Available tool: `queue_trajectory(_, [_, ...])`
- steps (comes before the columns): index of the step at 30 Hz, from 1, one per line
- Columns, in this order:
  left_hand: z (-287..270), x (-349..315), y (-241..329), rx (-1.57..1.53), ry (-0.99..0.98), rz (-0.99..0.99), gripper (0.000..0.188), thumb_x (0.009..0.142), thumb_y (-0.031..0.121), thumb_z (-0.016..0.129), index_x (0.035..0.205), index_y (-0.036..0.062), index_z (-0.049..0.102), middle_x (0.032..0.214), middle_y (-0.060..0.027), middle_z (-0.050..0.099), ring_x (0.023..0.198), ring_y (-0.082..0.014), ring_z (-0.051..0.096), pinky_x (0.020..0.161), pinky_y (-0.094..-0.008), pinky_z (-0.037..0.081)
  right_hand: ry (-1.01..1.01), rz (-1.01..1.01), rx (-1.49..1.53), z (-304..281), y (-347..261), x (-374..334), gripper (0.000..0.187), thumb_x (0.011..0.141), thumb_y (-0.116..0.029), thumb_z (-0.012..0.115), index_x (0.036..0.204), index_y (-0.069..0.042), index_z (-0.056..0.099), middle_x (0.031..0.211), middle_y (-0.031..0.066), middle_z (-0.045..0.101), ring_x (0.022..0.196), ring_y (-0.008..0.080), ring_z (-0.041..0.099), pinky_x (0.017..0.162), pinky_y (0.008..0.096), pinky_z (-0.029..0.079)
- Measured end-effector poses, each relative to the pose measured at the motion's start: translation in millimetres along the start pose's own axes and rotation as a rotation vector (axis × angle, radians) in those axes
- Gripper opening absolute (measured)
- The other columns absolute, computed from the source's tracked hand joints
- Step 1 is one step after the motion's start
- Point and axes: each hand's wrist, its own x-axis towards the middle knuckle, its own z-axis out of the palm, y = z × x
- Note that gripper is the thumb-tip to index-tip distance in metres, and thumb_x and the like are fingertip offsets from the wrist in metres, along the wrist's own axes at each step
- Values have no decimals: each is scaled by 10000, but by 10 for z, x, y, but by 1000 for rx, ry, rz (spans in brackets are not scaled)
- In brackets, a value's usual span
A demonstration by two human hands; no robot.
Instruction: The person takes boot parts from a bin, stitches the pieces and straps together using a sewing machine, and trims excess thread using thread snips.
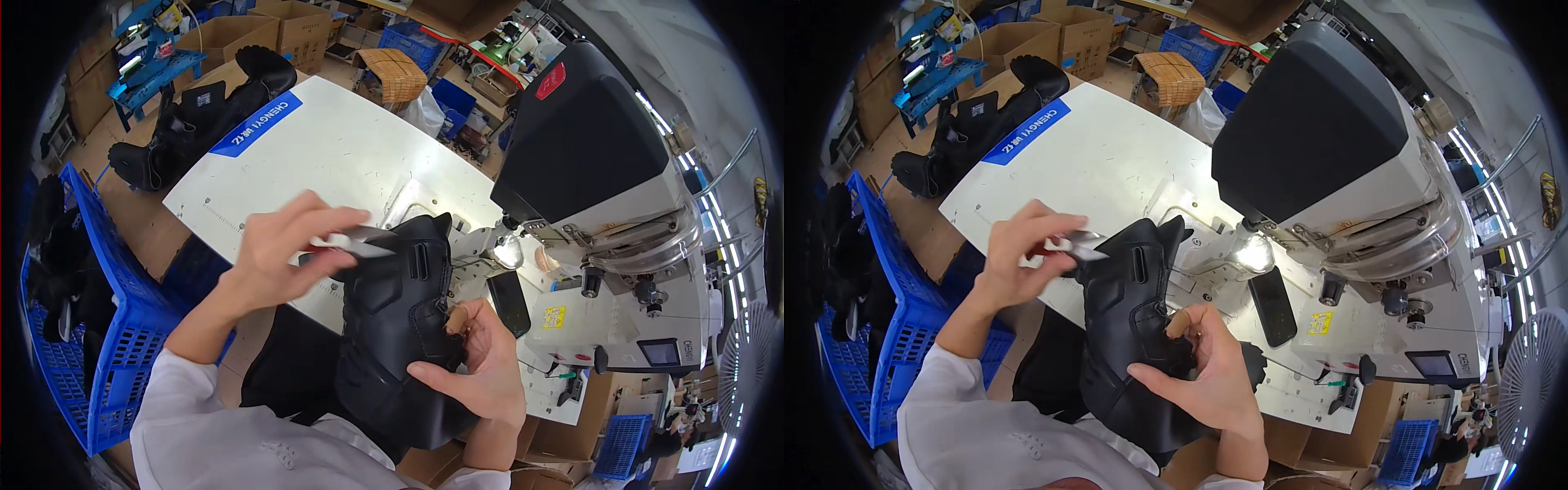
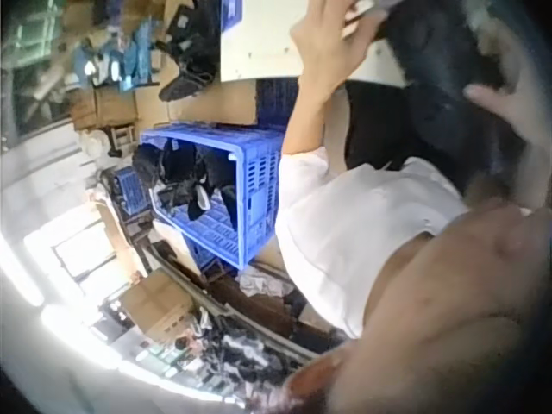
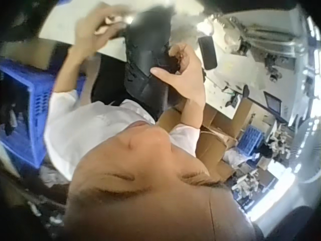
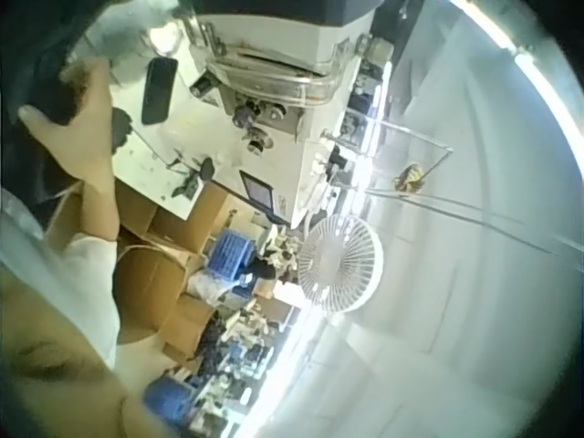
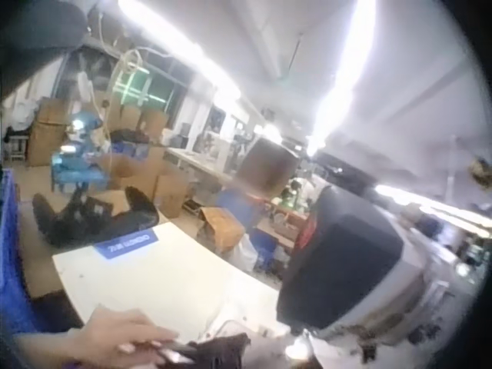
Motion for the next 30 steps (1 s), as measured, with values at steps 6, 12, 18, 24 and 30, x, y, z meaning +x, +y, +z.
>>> queue_trajectory(6, [60, 198, 227, 268, -31, 417, 361, 759, 224, 748, 1079, 70, 683, 773, -35, 568, 571, -140, 567, 451, -255, 411, -62, 18, -173, 42, -153, -80, 496, 694, -119, 845, 1001, -28, 466, 873, 44, 505, 825, 117, 506, 767, 261, 438])
queue_trajectory(12, [-118, 175, 342, 238, -86, 358, 378, 731, 234, 762, 1070, 85, 691, 759, -27, 560, 541, -143, 551, 460, -259, 412, -69, -18, -503, -5, -306, -161, 479, 697, -116, 824, 997, -5, 466, 904, 126, 553, 841, 252, 587, 760, 329, 468])
queue_trajectory(18, [-129, 53, 468, 342, -325, 333, 325, 753, 228, 763, 1037, 118, 649, 751, 22, 509, 515, -91, 527, 435, -249, 416, -171, -187, -760, 269, -178, -191, 481, 733, -46, 751, 1064, 19, 408, 953, 161, 508, 901, 353, 525, 767, 408, 446])
queue_trajectory(24, [-373, -162, 381, 382, -379, 294, 337, 758, 245, 752, 1044, 78, 686, 778, -17, 571, 493, -119, 504, 412, -250, 354, -174, -270, -879, 457, 32, -170, 283, 759, 22, 643, 948, 24, 433, 896, 156, 457, 819, 290, 502, 733, 344, 435])
queue_trajectory(30, [-413, -364, 388, 546, -425, 338, 317, 751, 236, 759, 1013, 93, 651, 745, 14, 517, 482, -101, 496, 420, -240, 384, -74, -383, -1080, 649, 249, -133, 177, 752, 17, 603, 864, -7, 469, 795, 114, 443, 738, 221, 485, 662, 286, 430])
